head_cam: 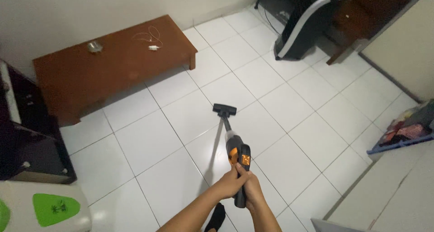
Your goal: The person vacuums the tiled floor of a house using a handheld vacuum cleaner, moving through different rooms including a kitchen and a hallway, and briefly reaches for an item on a shelf.
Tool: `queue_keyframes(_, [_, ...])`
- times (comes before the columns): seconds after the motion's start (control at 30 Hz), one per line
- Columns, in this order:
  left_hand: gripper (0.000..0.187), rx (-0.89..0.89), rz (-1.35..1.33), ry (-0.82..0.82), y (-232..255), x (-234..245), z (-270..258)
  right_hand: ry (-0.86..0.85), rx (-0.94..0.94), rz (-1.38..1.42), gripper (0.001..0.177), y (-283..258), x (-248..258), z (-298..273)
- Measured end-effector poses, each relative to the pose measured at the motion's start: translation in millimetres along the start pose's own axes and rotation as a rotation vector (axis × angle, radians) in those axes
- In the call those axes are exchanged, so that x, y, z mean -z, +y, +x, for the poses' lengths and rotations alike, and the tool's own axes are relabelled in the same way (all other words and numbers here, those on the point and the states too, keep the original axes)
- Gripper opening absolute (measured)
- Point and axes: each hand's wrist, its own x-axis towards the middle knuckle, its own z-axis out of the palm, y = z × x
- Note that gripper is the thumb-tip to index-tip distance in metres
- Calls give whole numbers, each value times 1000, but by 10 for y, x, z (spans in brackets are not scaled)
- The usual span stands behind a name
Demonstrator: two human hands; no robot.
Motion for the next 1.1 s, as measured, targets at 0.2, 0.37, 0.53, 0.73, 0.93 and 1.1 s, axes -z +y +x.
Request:
queue_keyframes(0.2, [83, -92, -38, -3, 229, -89, 492, 95, -94, -22, 39, -488, 175, 190])
queue_keyframes(0.37, [80, -41, -163, -117, 611, -17, 987, 92, -90, -28, 41, -970, 317, 485])
queue_keyframes(0.53, [74, -135, -119, -81, 1000, 122, 1769, 64, -54, 13, 40, -1526, 518, 1095])
queue_keyframes(0.73, [60, -59, -145, -87, 1718, 514, 2705, 51, -48, 46, 37, -2328, 614, 1928])
queue_keyframes(0.93, [49, -61, -91, -143, 2415, 869, 3320, 81, -39, 24, 43, -3022, 739, 2559])
queue_keyframes(1.1, [44, -115, -197, -152, 2786, 1048, 3521, 93, -80, 1, 42, -3398, 807, 2884])
